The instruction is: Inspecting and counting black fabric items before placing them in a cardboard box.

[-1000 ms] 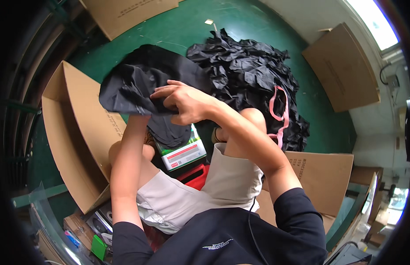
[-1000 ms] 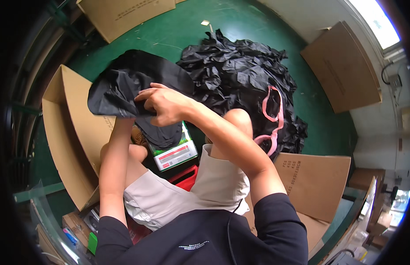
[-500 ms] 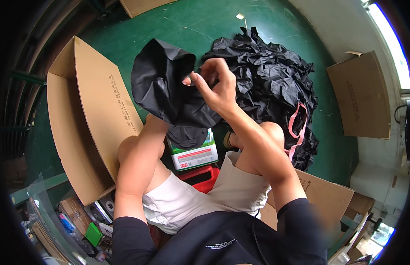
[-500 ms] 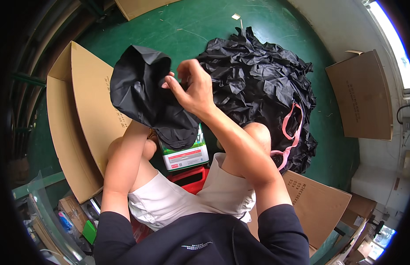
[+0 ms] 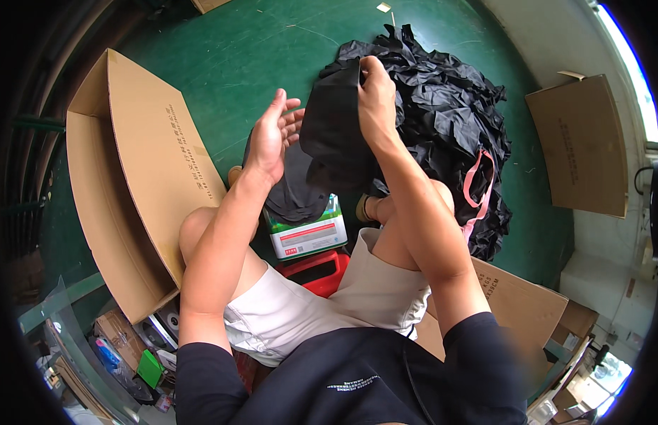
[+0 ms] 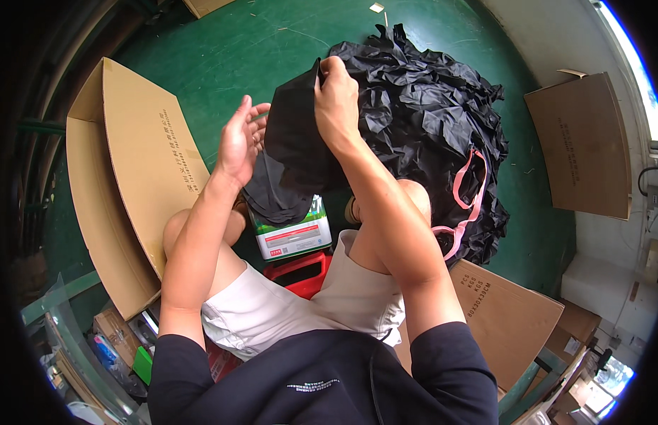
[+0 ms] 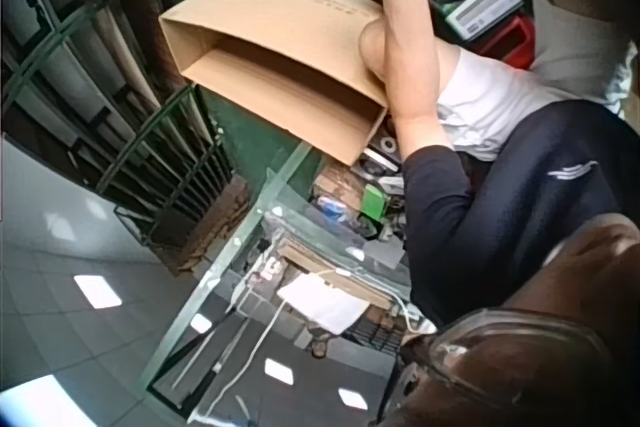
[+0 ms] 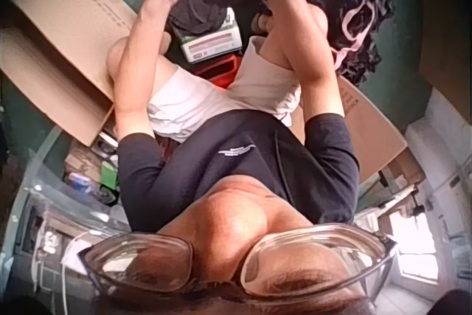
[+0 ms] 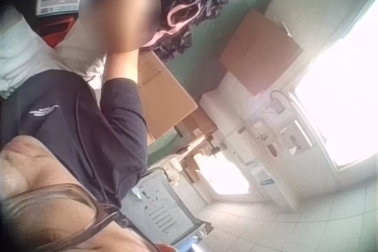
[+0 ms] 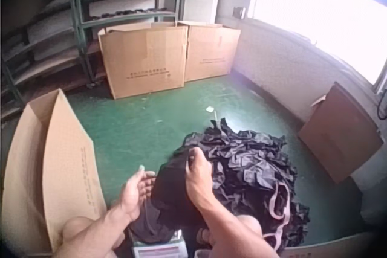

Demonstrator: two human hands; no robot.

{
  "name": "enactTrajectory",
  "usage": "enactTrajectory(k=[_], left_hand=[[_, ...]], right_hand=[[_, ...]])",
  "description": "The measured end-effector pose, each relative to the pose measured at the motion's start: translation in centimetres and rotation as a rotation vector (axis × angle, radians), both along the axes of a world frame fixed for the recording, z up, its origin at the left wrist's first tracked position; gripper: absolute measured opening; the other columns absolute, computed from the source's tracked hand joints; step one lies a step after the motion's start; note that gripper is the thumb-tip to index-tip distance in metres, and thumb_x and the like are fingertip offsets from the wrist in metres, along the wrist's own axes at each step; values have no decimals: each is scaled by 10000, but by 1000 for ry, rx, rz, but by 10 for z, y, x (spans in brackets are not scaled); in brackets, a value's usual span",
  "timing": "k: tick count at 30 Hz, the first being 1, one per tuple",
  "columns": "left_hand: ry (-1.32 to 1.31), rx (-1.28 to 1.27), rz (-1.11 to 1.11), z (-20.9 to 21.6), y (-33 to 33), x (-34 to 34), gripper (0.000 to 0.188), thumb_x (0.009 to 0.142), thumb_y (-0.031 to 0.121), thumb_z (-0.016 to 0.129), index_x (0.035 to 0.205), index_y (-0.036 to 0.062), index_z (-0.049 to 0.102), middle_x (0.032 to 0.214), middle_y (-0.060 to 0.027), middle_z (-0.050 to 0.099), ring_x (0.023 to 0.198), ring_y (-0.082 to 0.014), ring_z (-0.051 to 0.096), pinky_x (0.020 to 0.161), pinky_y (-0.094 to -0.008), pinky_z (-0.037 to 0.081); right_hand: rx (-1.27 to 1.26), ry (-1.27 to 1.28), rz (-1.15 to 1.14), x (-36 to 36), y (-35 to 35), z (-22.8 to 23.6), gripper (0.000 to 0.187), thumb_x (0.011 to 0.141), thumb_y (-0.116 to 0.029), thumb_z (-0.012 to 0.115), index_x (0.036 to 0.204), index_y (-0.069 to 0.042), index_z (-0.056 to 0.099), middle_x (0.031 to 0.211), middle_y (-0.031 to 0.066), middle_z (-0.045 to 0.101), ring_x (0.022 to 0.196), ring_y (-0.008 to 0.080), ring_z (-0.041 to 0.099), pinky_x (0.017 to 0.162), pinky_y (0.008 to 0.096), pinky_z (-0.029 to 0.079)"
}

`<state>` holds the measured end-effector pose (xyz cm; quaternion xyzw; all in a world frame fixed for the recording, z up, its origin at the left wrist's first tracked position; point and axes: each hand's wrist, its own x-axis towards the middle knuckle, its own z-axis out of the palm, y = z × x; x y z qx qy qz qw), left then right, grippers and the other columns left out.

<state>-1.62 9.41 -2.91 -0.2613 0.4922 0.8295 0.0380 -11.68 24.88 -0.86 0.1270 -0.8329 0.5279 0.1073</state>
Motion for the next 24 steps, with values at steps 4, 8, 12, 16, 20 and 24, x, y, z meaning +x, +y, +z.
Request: enactTrajectory(k=[4, 8, 12, 16, 20, 24], left_hand=[[125, -244, -48, 6, 14, 6, 527, 940, 523, 541, 1245, 93, 549, 1164, -49, 609, 1074, -126, 531, 927, -286, 367], [279, -675, -161, 4, 41, 13, 674, 798, 286, 780, 1268, -63, 447, 1232, -188, 546, 1168, -255, 518, 1016, -349, 398], [309, -1085, -143, -22, 61, 16, 895, 750, 315, 820, 1371, -58, 295, 1356, -317, 404, 1244, -425, 459, 1016, -425, 416], [322, -1280, 93, -17, 73, 17, 957, 767, 299, 805, 1398, -84, 196, 1414, -326, 277, 1307, -478, 335, 1100, -495, 306], [366, -1307, 184, -19, 61, 12, 836, 750, 83, 696, 1402, -64, 194, 1407, -345, 262, 1340, -503, 276, 1103, -492, 297], [386, -1004, 269, -13, 44, 3, 720, 727, -16, 568, 1380, -48, 264, 1413, -287, 280, 1300, -429, 335, 1090, -456, 306]], right_hand=[[98, 17, -80, 4, 3, 3, 205, 838, -117, 632, 961, 40, 584, 846, 258, 661, 826, 425, 650, 729, 460, 510], [39, -122, -85, -3, 6, -6, 234, 818, -162, 672, 900, 46, 601, 789, 234, 658, 755, 377, 664, 709, 419, 506], [-373, -366, -43, -14, 4, -30, 234, 898, -199, 656, 821, 16, 604, 634, 25, 566, 593, 101, 489, 548, 317, 425], [-775, -566, 91, -5, 1, -30, 181, 988, -187, 542, 917, -32, 602, 728, -7, 561, 677, 87, 521, 579, 278, 422], [-1008, -902, 191, 6, 3, 0, 199, 1008, -173, 459, 1015, -26, 593, 953, 71, 665, 819, 192, 662, 726, 338, 551], [-1031, -825, 232, 3, 10, 9, 196, 1011, -140, 444, 1009, -22, 601, 970, 84, 676, 831, 200, 673, 750, 351, 567]])
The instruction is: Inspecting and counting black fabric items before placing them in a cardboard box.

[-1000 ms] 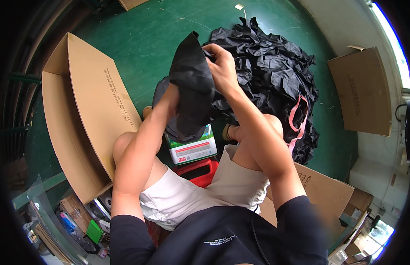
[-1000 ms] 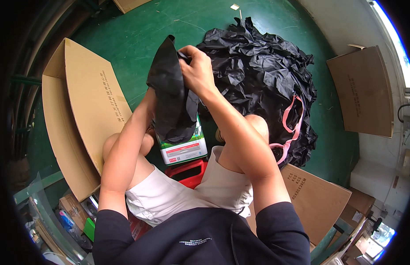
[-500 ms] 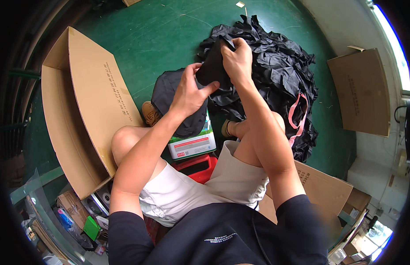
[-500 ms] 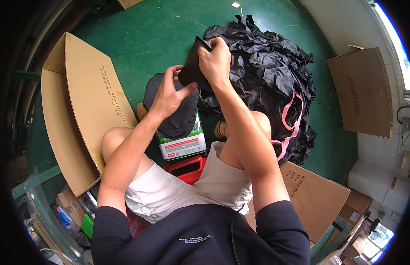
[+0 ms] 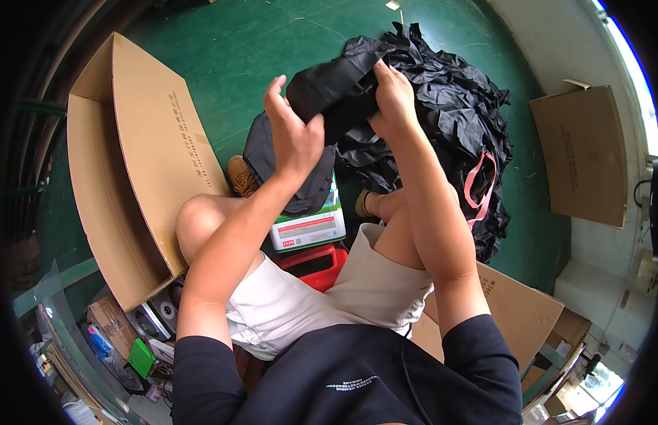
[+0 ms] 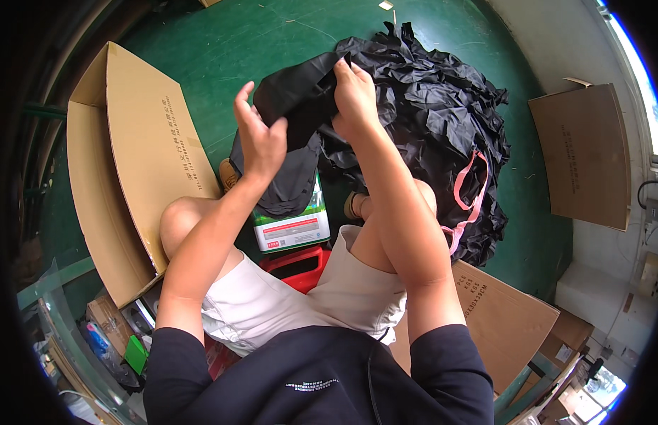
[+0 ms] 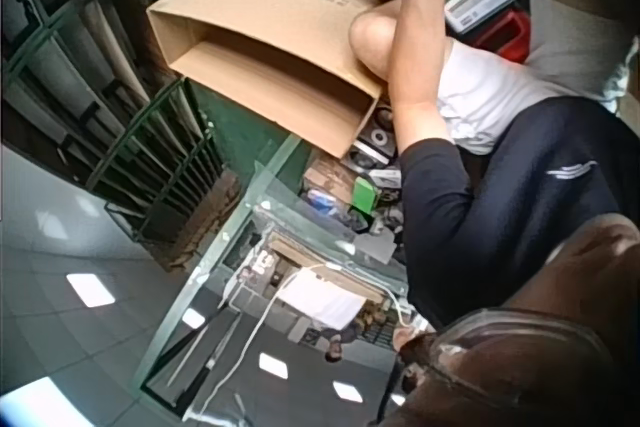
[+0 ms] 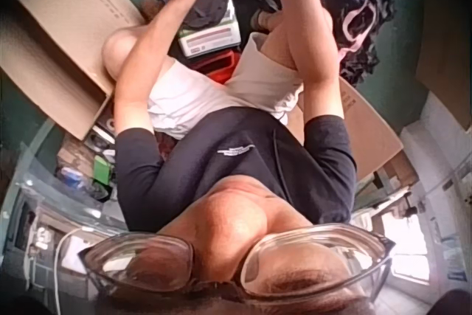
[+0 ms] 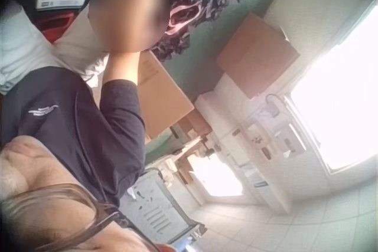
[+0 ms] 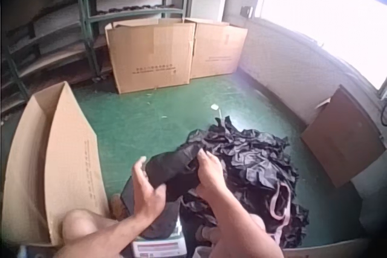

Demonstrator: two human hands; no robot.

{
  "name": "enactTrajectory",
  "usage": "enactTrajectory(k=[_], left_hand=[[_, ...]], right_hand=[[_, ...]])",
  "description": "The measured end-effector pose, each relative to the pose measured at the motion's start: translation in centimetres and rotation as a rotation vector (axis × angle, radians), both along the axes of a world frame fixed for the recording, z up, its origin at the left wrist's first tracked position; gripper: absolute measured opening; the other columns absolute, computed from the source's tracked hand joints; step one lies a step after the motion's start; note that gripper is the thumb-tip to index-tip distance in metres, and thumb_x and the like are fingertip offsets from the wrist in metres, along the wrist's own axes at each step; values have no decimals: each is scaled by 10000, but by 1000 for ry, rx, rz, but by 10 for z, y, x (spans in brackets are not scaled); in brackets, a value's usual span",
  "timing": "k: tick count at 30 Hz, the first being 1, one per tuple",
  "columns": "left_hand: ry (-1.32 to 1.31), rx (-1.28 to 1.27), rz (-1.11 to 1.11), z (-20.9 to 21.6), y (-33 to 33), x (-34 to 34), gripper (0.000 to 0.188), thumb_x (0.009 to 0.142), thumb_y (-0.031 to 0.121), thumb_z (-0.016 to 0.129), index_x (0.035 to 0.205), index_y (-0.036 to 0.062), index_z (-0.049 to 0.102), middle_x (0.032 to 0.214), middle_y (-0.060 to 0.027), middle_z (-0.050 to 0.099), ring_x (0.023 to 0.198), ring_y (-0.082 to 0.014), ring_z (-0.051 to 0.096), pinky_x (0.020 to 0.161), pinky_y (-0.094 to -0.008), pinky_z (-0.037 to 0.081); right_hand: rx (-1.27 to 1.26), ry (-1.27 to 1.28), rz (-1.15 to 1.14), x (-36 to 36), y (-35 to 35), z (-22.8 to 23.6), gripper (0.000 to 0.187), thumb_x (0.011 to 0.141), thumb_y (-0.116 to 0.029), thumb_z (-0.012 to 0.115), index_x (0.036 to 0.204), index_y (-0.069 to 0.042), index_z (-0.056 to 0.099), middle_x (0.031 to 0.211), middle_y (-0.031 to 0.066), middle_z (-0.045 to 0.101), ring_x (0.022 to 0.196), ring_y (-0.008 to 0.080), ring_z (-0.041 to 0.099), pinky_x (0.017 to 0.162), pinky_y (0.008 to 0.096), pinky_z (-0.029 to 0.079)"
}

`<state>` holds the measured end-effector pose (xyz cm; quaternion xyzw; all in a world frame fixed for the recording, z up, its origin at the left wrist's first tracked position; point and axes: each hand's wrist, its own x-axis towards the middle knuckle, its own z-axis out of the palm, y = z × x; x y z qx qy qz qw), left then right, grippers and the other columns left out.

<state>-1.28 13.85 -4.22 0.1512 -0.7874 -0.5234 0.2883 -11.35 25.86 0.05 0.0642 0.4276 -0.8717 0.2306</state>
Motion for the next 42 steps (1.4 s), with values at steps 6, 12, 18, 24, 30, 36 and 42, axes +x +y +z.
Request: enactTrajectory(k=[6, 12, 18, 24, 30, 36, 42], left_hand=[[72, 382, -137, 22, -34, -14, 249, 885, -14, 525, 1075, -43, 684, 937, -55, 698, 809, -92, 612, 764, -226, 482], [-77, 865, -393, 29, -83, -13, 301, 932, 41, 513, 1204, -40, 615, 1154, -98, 665, 959, -148, 640, 883, -244, 481], [18, 1138, -737, 50, -81, -5, 308, 1004, 174, 494, 1193, -43, 602, 1177, -135, 658, 1010, -181, 659, 909, -300, 522], [1, 1284, -775, 55, -92, 2, 408, 1033, 309, 450, 1079, -47, 643, 1015, -149, 711, 880, -216, 710, 823, -323, 573], [-115, 1342, -728, 50, -97, 1, 465, 1029, 360, 448, 1021, -48, 671, 980, -162, 717, 878, -246, 714, 817, -347, 577], [24, 1367, -838, 56, -97, 4, 504, 1027, 382, 441, 1148, -72, 624, 1107, -194, 684, 983, -272, 690, 915, -385, 542], [237, 1407, -852, 43, -98, 4, 412, 1023, 249, 460, 1308, -42, 524, 1265, -180, 615, 1155, -274, 613, 1021, -402, 477]], right_hand=[[302, 268, 8, -28, 26, -13, 136, 937, -70, 561, 1025, -3, 639, 804, 27, 640, 709, 115, 604, 625, 267, 500], [843, 631, 221, -36, 44, 0, 228, 849, 67, 601, 1062, 31, 673, 911, 34, 671, 826, 90, 613, 765, 220, 499], [271, 257, 337, -30, 49, 5, 239, 881, 73, 523, 1083, 22, 641, 976, 57, 665, 860, 130, 636, 812, 252, 508], [-372, 195, 583, -35, 59, 8, 287, 919, 9, 483, 1198, 35, 542, 1078, 139, 668, 957, 225, 681, 878, 367, 554], [-652, 184, 687, -38, 59, -5, 403, 953, -200, 537, 1244, 78, 532, 1181, 234, 640, 1043, 328, 664, 955, 459, 521], [-773, -4, 634, -35, 61, -2, 516, 1044, -360, 348, 1224, 56, 594, 1214, 225, 637, 1111, 359, 634, 982, 498, 496], [-869, 30, 616, -44, 54, 0, 586, 1046, -438, 303, 1257, 30, 587, 1266, 224, 607, 1154, 364, 609, 1050, 497, 442]])
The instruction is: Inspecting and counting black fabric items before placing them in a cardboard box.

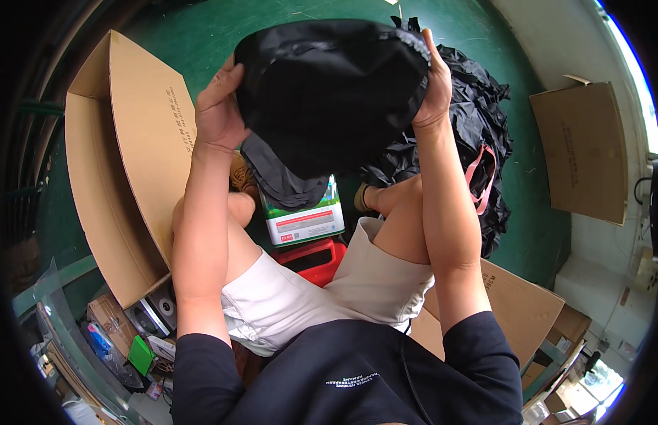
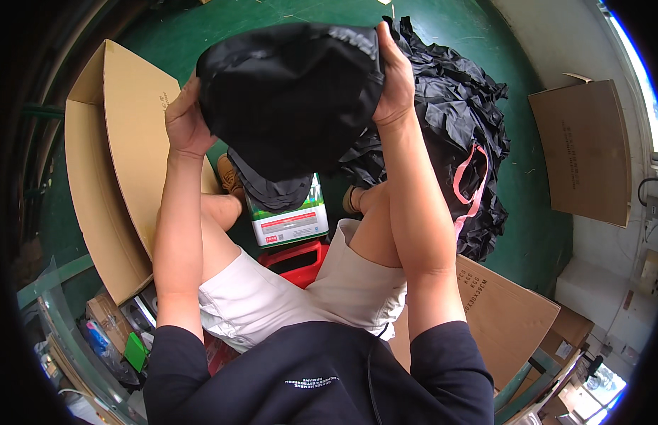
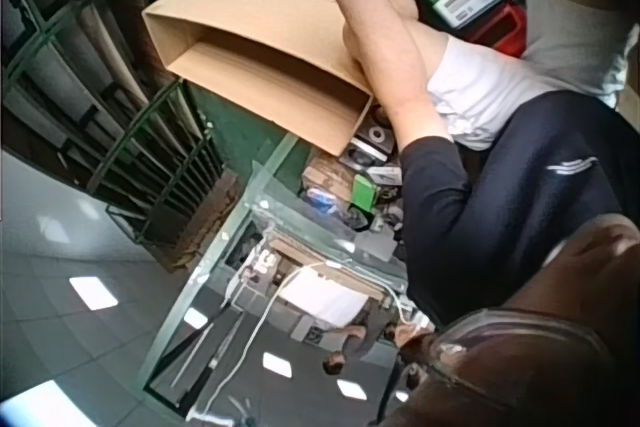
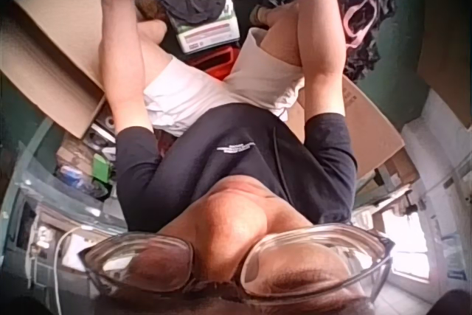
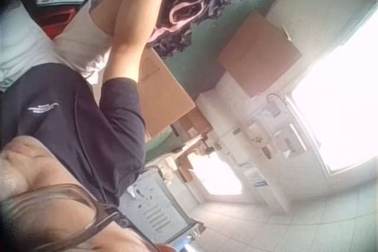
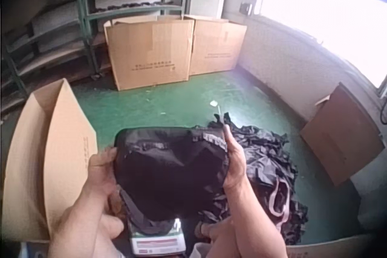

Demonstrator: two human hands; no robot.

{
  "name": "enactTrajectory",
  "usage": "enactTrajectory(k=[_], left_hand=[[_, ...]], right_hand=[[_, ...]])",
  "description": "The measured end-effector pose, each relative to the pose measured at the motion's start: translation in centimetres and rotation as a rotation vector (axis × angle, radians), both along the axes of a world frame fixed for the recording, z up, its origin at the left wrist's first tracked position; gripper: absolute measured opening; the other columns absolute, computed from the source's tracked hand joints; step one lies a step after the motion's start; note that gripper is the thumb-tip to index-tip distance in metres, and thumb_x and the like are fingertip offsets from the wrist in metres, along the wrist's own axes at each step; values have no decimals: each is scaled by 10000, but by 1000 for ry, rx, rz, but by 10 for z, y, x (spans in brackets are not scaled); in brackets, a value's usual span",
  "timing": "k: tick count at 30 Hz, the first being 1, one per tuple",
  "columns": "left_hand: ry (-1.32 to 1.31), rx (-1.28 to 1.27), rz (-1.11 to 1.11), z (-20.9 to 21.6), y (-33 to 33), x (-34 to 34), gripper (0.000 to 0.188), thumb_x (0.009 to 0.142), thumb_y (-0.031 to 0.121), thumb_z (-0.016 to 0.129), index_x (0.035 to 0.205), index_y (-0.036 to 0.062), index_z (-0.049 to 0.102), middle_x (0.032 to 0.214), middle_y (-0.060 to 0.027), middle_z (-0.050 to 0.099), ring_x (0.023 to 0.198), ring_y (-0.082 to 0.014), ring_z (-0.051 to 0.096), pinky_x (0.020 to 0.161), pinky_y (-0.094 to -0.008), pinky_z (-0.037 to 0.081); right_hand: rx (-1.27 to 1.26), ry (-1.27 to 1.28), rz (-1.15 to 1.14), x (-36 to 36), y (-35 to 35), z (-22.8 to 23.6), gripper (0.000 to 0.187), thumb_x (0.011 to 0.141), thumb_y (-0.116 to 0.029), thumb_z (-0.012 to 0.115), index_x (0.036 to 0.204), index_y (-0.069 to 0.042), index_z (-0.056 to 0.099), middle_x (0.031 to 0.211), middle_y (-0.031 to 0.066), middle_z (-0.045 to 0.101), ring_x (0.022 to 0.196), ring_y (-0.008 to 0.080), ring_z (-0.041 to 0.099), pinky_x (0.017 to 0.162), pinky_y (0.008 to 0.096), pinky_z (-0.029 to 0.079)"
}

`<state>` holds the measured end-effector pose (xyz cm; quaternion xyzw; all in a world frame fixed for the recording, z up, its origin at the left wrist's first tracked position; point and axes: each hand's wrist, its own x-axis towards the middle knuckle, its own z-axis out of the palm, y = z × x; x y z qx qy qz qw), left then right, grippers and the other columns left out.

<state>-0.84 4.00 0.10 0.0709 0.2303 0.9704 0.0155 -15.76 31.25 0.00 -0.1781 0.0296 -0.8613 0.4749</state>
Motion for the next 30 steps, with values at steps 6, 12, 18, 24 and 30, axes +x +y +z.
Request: enactTrajectory(k=[6, 12, 18, 24, 30], left_hand=[[92, 1, 55, 2, -2, -1, 432, 1012, 204, 477, 1393, 1, 455, 1382, -174, 528, 1310, -301, 486, 1106, -461, 382], [52, 214, -66, 11, 4, -4, 451, 998, 227, 526, 1380, -8, 469, 1391, -178, 524, 1291, -321, 501, 1123, -475, 351], [-98, -30, 154, -5, -2, -5, 382, 1004, 199, 518, 1325, -8, 511, 1297, -162, 596, 1182, -290, 587, 1069, -432, 429], [-160, 55, 186, -1, -8, -7, 354, 996, 164, 525, 1288, -36, 530, 1276, -162, 609, 1178, -291, 590, 1055, -420, 442], [-155, 9, 242, 15, 4, -5, 372, 982, 180, 550, 1285, -36, 532, 1269, -179, 609, 1163, -291, 602, 1038, -425, 457]], right_hand=[[-38, -26, -113, 6, -1, 6, 588, 1033, -478, 341, 1344, -9, 512, 1327, 195, 571, 1215, 342, 567, 1063, 486, 431], [-48, -34, -102, 13, -4, 6, 563, 1024, -443, 401, 1384, -17, 476, 1394, 199, 513, 1278, 347, 513, 1095, 488, 395], [56, 7, -119, 11, -9, 2, 433, 1034, -242, 400, 1331, 67, 466, 1244, 250, 607, 1167, 341, 604, 1036, 482, 470], [120, -8, -210, 5, -15, -6, 478, 1032, -310, 408, 1340, 51, 472, 1309, 191, 585, 1203, 318, 580, 1076, 469, 416], [516, 181, -250, 36, -34, 8, 334, 958, -188, 578, 1219, 19, 599, 1200, 116, 661, 1113, 236, 637, 1009, 400, 472]])
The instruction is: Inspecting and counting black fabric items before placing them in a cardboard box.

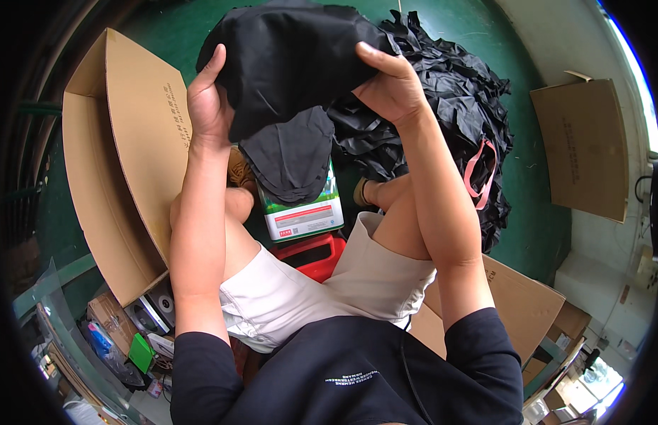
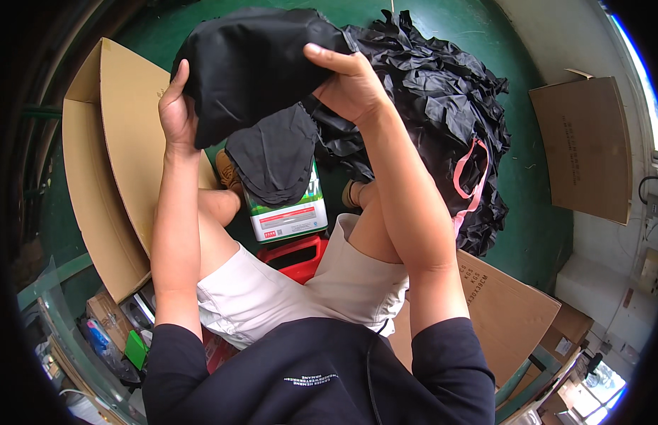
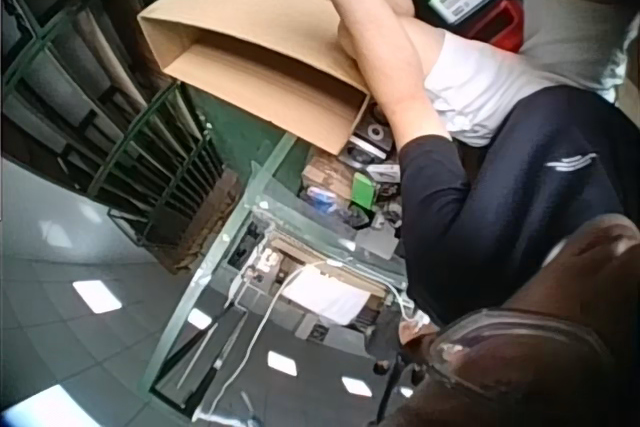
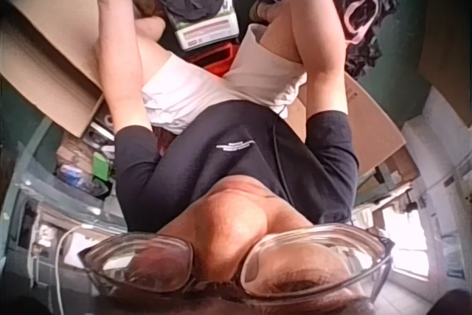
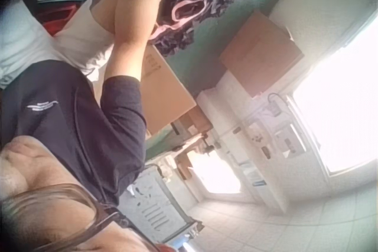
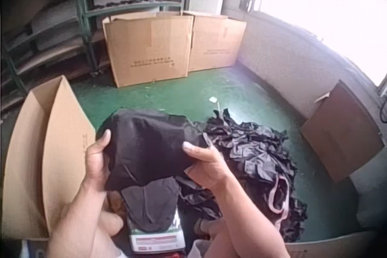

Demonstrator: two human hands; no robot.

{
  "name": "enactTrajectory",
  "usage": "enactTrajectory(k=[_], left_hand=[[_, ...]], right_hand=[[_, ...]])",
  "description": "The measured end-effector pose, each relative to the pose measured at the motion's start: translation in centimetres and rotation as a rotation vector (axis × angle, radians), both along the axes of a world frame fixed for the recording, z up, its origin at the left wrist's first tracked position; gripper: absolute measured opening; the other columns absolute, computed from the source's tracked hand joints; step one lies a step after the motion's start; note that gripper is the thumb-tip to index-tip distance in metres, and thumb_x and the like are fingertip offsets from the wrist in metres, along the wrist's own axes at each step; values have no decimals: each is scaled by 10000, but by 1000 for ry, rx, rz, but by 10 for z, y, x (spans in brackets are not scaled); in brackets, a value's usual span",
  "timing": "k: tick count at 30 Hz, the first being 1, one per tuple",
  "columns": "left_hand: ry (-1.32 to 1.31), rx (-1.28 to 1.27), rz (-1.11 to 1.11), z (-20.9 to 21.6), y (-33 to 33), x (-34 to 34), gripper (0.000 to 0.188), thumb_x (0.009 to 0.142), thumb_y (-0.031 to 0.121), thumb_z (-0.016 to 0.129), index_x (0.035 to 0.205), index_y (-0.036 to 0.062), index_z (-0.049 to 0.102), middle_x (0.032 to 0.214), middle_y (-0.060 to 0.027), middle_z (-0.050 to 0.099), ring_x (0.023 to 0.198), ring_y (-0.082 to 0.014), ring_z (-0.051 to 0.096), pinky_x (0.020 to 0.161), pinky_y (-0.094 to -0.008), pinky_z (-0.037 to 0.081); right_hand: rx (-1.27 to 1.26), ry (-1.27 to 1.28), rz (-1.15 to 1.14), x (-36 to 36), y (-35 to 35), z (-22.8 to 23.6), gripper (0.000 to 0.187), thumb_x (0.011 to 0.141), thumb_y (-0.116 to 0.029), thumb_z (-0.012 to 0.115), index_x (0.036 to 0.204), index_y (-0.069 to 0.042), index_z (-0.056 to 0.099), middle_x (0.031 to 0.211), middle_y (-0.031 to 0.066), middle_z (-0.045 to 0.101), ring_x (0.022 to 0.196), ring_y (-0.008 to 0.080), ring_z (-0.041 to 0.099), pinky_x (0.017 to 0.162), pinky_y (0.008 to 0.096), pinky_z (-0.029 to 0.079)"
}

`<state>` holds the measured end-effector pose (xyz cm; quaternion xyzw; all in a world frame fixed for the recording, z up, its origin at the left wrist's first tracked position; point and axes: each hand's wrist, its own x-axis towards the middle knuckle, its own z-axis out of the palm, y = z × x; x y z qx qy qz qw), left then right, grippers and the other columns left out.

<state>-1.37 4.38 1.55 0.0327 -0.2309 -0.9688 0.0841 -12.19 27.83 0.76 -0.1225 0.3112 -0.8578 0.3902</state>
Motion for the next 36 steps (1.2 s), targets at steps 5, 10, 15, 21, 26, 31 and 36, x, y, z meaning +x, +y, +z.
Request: enactTrajectory(k=[5, 10, 15, 21, 26, 31, 36], left_hand=[[-132, -148, -167, -5, -1, 1, 339, 945, 158, 604, 1224, -34, 581, 1155, -143, 668, 1018, -255, 668, 920, -412, 536], [-331, -176, -22, -26, 4, -6, 251, 940, 104, 582, 1156, -20, 616, 1121, -138, 676, 986, -255, 674, 901, -388, 545], [-463, -113, -33, -34, -1, -11, 214, 921, 153, 617, 1082, 13, 628, 1062, -139, 684, 953, -235, 675, 863, -381, 551], [-677, -311, 128, -45, 7, -20, 178, 896, 184, 674, 1021, 85, 595, 953, -75, 608, 777, -208, 607, 765, -337, 549], [-742, -334, 126, -63, -9, -50, 245, 880, 252, 716, 1027, 107, 583, 935, -49, 558, 778, -191, 553, 791, -346, 515], [-492, -477, 299, -61, -28, -75, 220, 874, 268, 723, 958, 99, 610, 922, -23, 604, 808, -182, 572, 805, -371, 499], [-341, -436, 357, -79, -58, -75, 214, 895, 262, 693, 999, 87, 627, 950, -29, 668, 835, -170, 618, 811, -361, 492]], right_hand=[[63, -94, -54, 0, -5, 2, 273, 942, -149, 595, 1141, 34, 627, 1100, 132, 688, 1016, 230, 672, 952, 386, 514], [40, -180, 77, -3, -5, 2, 276, 905, -150, 637, 1110, 35, 635, 1085, 136, 689, 993, 230, 675, 933, 390, 516], [360, -167, 26, -6, -15, -13, 222, 892, -133, 646, 1048, 26, 645, 1053, 125, 693, 948, 230, 680, 912, 405, 519], [443, -238, -167, -17, -19, -25, 162, 954, -148, 584, 982, 12, 585, 860, 88, 662, 697, 198, 648, 650, 326, 529], [536, -139, -275, -29, -47, -37, 137, 979, -186, 563, 1038, -64, 582, 930, 58, 647, 733, 183, 630, 686, 346, 515], [320, 30, -416, -38, -74, -37, 148, 982, -214, 572, 1069, -95, 583, 1003, 12, 618, 849, 185, 594, 808, 419, 511], [222, 93, -418, -29, -91, -47, 125, 987, -195, 552, 977, -91, 621, 975, -1, 649, 880, 129, 604, 775, 376, 509]])
